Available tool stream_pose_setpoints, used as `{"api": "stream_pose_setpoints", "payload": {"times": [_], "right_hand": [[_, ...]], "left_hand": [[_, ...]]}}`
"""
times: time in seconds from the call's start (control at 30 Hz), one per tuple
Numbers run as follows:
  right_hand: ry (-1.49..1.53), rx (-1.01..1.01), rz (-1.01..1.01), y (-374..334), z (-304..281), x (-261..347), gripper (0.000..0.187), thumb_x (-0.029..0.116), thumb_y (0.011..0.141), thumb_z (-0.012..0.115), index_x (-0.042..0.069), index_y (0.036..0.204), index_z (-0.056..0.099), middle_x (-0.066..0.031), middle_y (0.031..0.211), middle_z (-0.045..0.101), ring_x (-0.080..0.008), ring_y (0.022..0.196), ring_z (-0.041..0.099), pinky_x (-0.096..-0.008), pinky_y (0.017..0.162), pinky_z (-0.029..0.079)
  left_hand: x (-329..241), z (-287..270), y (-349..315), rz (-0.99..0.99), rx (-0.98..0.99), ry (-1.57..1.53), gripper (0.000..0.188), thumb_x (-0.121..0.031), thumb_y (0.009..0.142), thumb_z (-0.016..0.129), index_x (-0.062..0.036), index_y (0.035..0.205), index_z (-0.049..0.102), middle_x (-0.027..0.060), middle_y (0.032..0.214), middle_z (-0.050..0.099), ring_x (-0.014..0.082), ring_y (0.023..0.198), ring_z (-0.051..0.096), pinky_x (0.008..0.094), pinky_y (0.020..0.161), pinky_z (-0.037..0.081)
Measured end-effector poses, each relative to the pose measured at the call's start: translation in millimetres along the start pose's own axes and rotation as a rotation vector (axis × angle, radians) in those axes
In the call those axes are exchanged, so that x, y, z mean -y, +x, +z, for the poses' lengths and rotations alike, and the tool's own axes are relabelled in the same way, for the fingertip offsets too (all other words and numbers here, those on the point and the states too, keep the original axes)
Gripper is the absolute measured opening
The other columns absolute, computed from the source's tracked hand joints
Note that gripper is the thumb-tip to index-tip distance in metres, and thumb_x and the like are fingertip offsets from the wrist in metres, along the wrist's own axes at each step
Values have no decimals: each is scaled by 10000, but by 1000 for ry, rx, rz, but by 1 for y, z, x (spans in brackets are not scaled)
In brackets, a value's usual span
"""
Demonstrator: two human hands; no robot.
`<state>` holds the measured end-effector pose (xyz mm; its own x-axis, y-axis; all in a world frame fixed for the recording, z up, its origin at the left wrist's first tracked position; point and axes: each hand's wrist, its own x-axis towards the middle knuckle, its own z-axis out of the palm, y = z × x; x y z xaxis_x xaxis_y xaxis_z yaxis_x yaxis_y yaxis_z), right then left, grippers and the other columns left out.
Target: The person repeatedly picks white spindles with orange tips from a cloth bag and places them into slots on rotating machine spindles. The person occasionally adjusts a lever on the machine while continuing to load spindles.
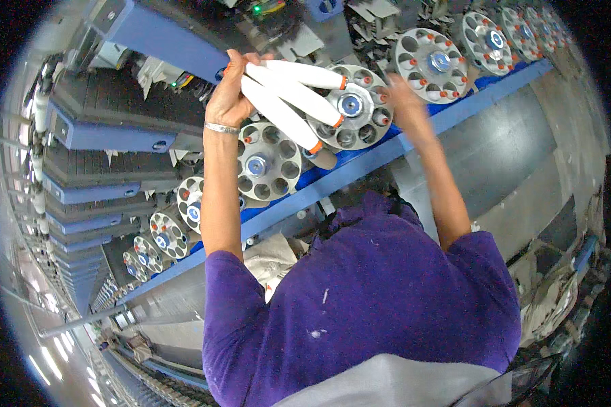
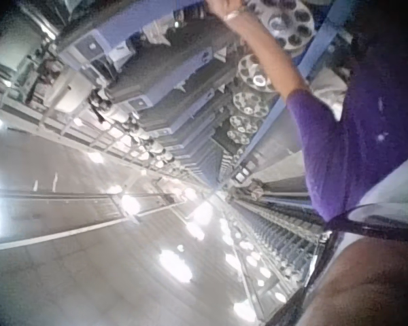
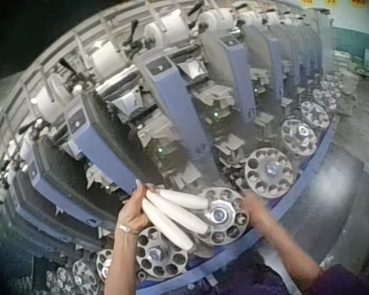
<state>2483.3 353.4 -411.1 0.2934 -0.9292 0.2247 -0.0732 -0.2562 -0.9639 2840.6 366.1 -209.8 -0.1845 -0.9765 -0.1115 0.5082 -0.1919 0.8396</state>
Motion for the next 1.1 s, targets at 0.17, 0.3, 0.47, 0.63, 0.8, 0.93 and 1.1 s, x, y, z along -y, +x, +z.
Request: {"api": "stream_pose_setpoints", "payload": {"times": [0.17, 0.3, 0.47, 0.63, 0.8, 0.93, 1.1], "right_hand": [[202, 794, 350, -30, 19, 125, 226, 211, 938, 535, 46, 1084, 585, -24, 918, 613, -135, 816, 579, -289, 721, 482], [475, -65, 676, -85, -39, 94, 93, 156, 914, 549, 106, 954, 617, 41, 819, 586, -60, 719, 537, -215, 561, 432], [382, 95, 634, -106, -4, 58, 144, 215, 926, 545, 129, 846, 629, 61, 770, 551, -47, 657, 448, -205, 553, 360], [-17, 213, 501, -97, 40, 102, 246, 214, 937, 532, 42, 778, 607, 24, 669, 526, -75, 614, 449, -240, 549, 362], [3, 239, 214, -86, 52, 121, 251, 217, 912, 550, 7, 802, 632, -101, 721, 632, -169, 653, 589, -322, 620, 455], [-44, 199, -32, -59, 55, 131, 203, 191, 894, 571, 16, 833, 654, -91, 734, 646, -156, 701, 612, -322, 650, 473], [297, 83, 325, 22, -42, 150, 178, 189, 927, 595, 47, 1001, 673, -11, 839, 661, -89, 772, 609, -242, 639, 493]], "left_hand": [[1, 10, 13, -30, -17, -103, 444, -514, 919, 470, -79, 890, 551, 171, 1247, 551, 380, 1237, 470, 517, 1029, 411], [41, 22, 13, 129, 240, 458, 377, -442, 948, 507, -76, 881, 572, 139, 1204, 551, 342, 1207, 501, 467, 1036, 402], [136, 41, 41, 63, 725, 1253, 238, -254, 816, 724, -52, 913, 645, 91, 1135, 507, 249, 1102, 512, 362, 934, 425], [170, 24, 45, 485, 751, 1344, 177, -48, 717, 704, -94, 879, 647, 95, 1251, 492, 263, 1102, 505, 392, 958, 399], [192, 13, 16, 335, 665, 1365, 244, 56, 715, 594, -130, 835, 698, 32, 1236, 579, 266, 1098, 507, 410, 948, 396], [215, 37, -19, 258, 549, 1169, 220, -152, 847, 613, -74, 1047, 661, 68, 1166, 613, 213, 1042, 557, 357, 849, 459], [139, 73, -42, -345, 313, 541, 310, -331, 991, 458, -68, 943, 614, 42, 796, 634, 157, 751, 615, 308, 717, 494]]}}
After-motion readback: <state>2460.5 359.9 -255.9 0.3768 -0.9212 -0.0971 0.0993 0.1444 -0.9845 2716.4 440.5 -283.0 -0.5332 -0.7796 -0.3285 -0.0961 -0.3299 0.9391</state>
